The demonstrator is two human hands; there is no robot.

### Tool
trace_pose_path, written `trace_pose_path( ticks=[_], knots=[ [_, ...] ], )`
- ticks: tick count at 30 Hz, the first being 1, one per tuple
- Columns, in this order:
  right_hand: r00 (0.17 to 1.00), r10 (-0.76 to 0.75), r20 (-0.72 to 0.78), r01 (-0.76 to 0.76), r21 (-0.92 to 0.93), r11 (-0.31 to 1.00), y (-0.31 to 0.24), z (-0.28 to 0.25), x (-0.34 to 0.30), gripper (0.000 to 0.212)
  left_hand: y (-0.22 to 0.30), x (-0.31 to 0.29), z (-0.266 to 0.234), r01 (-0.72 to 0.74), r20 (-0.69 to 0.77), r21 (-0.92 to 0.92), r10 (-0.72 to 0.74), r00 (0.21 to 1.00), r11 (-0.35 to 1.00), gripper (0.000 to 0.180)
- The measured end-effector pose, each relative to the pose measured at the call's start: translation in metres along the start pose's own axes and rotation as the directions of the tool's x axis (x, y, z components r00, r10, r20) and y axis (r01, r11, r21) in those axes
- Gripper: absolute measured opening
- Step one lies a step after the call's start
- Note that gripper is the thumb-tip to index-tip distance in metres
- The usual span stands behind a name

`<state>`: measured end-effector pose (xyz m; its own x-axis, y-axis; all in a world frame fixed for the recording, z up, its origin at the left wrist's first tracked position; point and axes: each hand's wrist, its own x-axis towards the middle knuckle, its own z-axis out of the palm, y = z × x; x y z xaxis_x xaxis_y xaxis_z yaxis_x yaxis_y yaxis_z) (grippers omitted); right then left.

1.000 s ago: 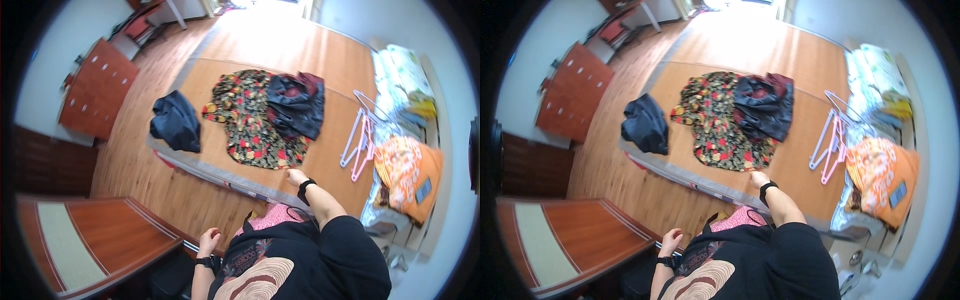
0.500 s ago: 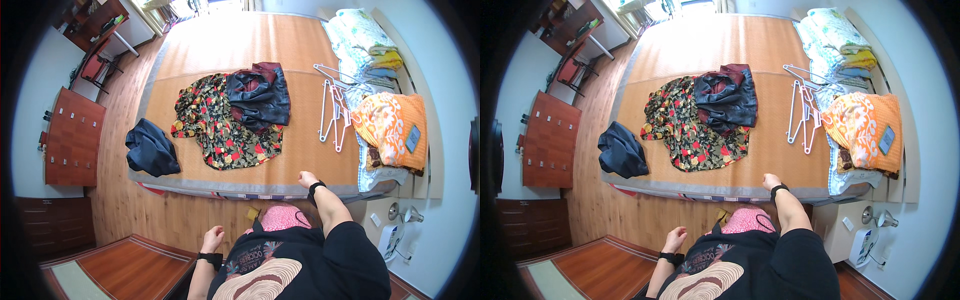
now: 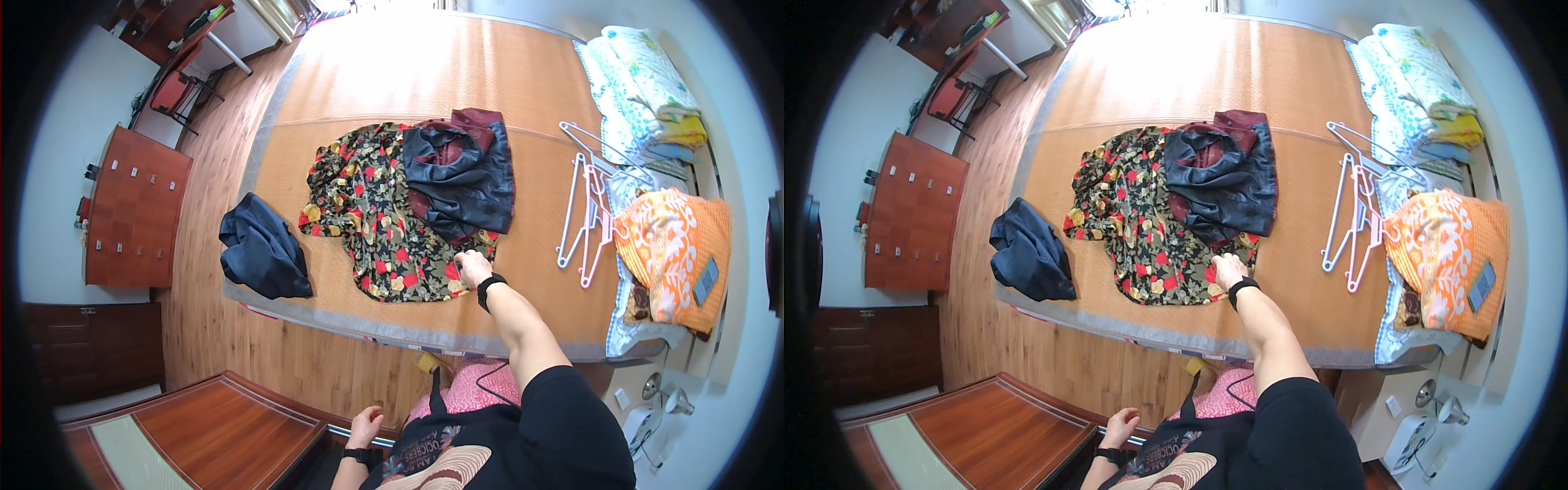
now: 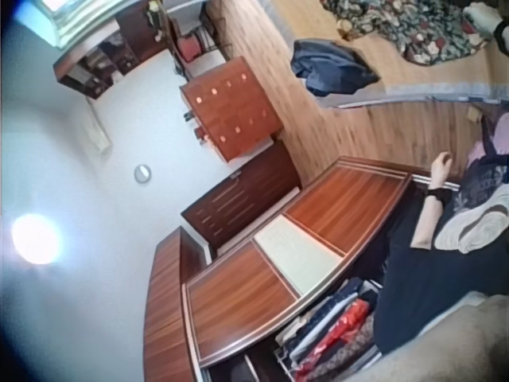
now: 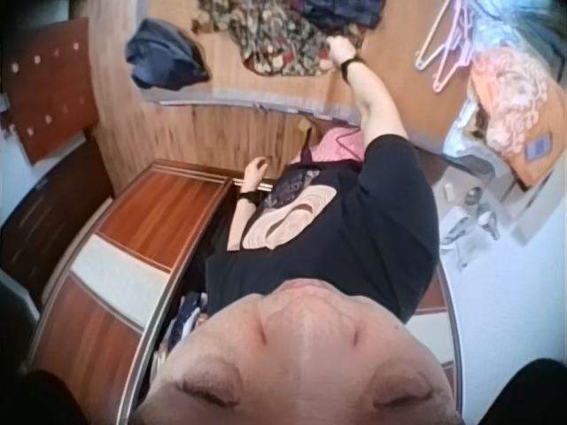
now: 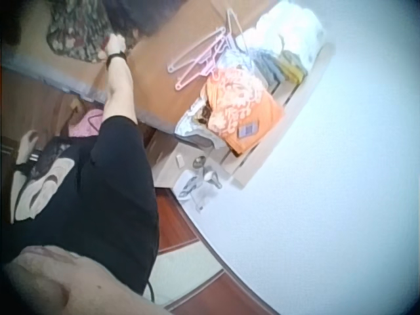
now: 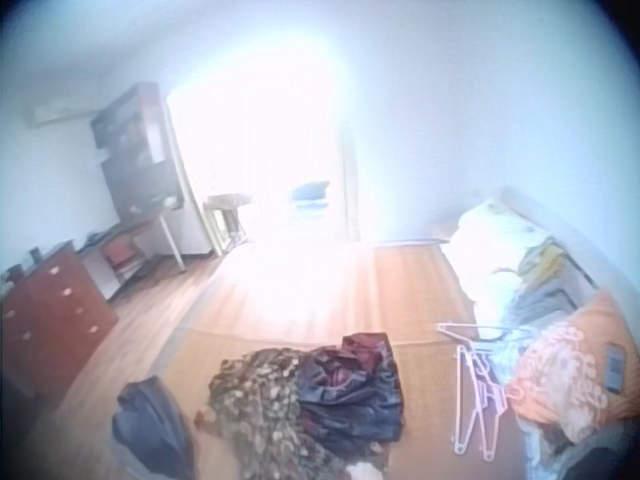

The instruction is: The person buttons a floral-patterned shirt by hand, places it on a hanger, and hangs it in a closet. They place a burgundy vest and a black vest on hangers, hang them in the closet, and button them.

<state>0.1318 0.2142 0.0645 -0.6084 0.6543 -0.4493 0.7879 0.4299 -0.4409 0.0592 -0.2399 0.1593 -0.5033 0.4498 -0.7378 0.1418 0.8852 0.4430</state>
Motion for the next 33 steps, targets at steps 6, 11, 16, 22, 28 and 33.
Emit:
trace_pose_path(
  ticks=[6, 11, 16, 22, 28, 33],
  knots=[
    [0.985, 0.151, 0.086, -0.155, 0.039, 0.987, -0.009, 0.010, 0.047, 0.044, -0.002, -0.011, 0.008, 0.079, -0.070, -0.239, -0.098, 0.993, 0.968, 0.025],
    [0.985, 0.151, 0.079, -0.148, -0.048, 0.988, 0.002, 0.029, 0.076, 0.046, -0.017, -0.032, 0.003, 0.223, -0.071, -0.266, -0.250, 0.966, 0.938, 0.023],
    [0.996, 0.086, 0.037, -0.082, -0.096, 0.992, -0.016, 0.029, 0.086, 0.039, -0.043, -0.041, -0.001, 0.301, -0.106, -0.299, -0.345, 0.933, 0.906, 0.022],
    [0.934, 0.355, -0.036, -0.352, 0.071, 0.933, -0.003, 0.029, 0.092, 0.024, -0.040, -0.041, 0.000, 0.251, -0.157, -0.354, -0.322, 0.933, 0.901, 0.023],
    [0.965, 0.219, -0.145, -0.193, 0.171, 0.966, -0.002, 0.034, 0.097, 0.015, -0.031, -0.034, 0.000, 0.216, -0.125, -0.352, -0.275, 0.953, 0.911, 0.024],
    [0.888, 0.014, -0.460, 0.127, 0.273, 0.953, -0.031, -0.018, 0.107, 0.008, -0.061, -0.039, -0.024, 0.188, -0.191, -0.254, -0.239, 0.952, 0.949, 0.024]
  ],
)
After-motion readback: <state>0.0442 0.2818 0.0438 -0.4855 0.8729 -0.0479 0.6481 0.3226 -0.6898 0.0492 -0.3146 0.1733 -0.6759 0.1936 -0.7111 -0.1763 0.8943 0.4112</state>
